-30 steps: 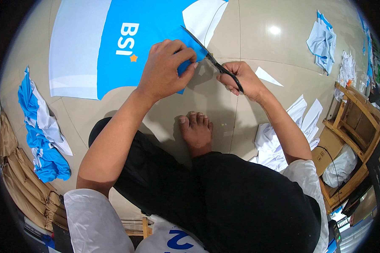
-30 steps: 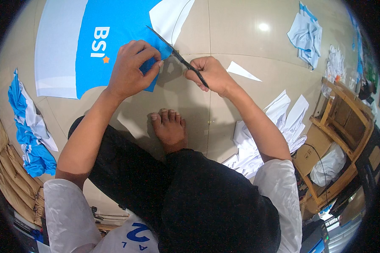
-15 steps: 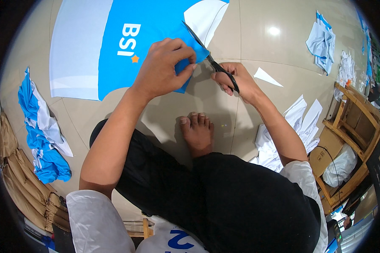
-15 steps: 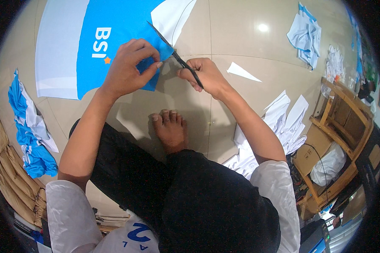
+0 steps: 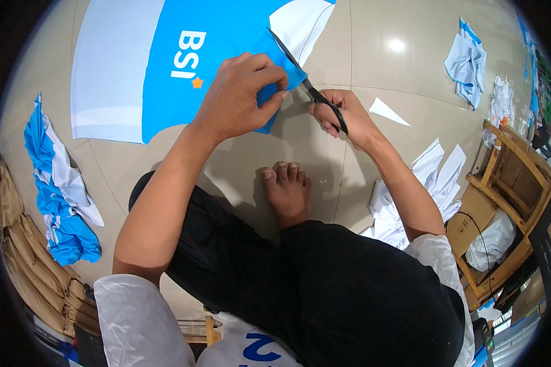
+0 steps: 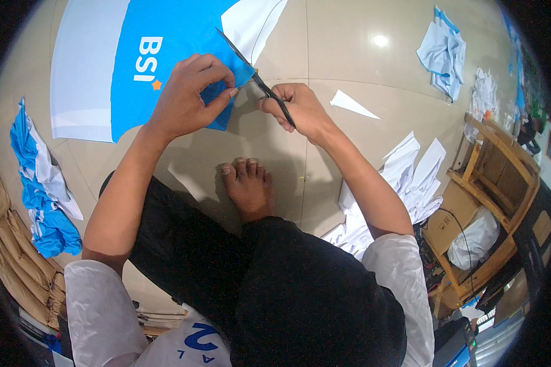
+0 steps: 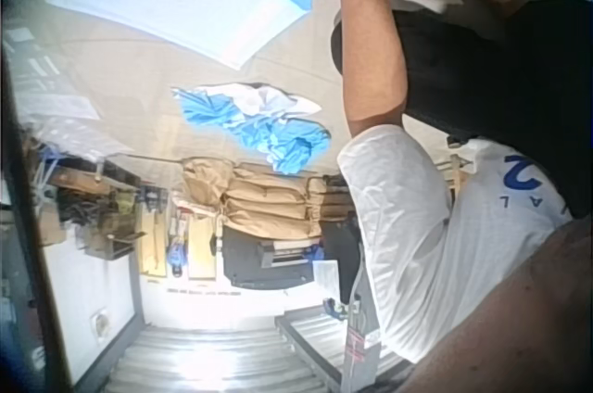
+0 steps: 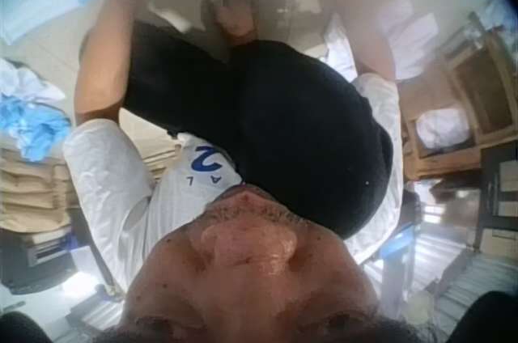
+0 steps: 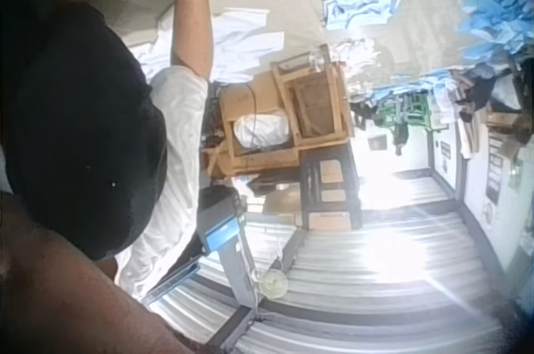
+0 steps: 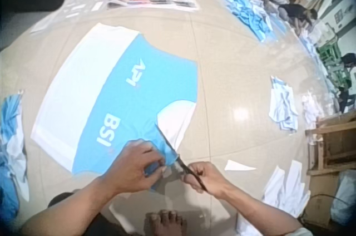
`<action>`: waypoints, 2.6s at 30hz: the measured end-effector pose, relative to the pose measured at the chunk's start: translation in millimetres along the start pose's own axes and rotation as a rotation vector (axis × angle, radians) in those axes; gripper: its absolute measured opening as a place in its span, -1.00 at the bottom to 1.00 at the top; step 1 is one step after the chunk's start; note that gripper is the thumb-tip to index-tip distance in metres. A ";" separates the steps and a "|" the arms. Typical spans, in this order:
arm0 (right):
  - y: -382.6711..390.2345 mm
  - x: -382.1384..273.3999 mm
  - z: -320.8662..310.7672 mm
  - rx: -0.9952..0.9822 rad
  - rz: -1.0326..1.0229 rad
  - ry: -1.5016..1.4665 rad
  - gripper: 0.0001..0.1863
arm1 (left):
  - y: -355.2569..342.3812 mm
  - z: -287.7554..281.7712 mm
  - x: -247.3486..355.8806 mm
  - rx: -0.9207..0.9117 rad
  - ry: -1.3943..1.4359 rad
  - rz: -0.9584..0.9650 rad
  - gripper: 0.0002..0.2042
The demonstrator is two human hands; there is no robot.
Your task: The person sits on the floor and uses scissors to cut a large piece of blue and white fabric along a curved pattern. After cutting, the person lifts the fabric to inspect the shape and then folds it.
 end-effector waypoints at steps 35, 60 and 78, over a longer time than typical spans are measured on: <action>1.4 -1.7 1.5 0.015 0.023 0.018 -0.67 | 1.4 1.9 -0.9 0.006 -0.016 -0.001 -0.87; 5.6 6.6 14.6 0.027 0.013 -0.091 -0.74 | 1.7 0.1 -3.3 -0.027 -0.021 -0.007 -0.88; 9.1 6.4 22.2 0.056 0.038 -0.099 -0.72 | -4.2 -11.3 -7.4 -0.030 0.099 0.050 -0.89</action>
Point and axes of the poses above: each hand's wrist, its own y-axis away from the middle knuckle, its own z-axis out of the palm, x = y × z, the point moved 1 cm from there along -y, towards the middle knuckle, and after that the axes turned 10 degrees about -y, right-handed, at the moved point
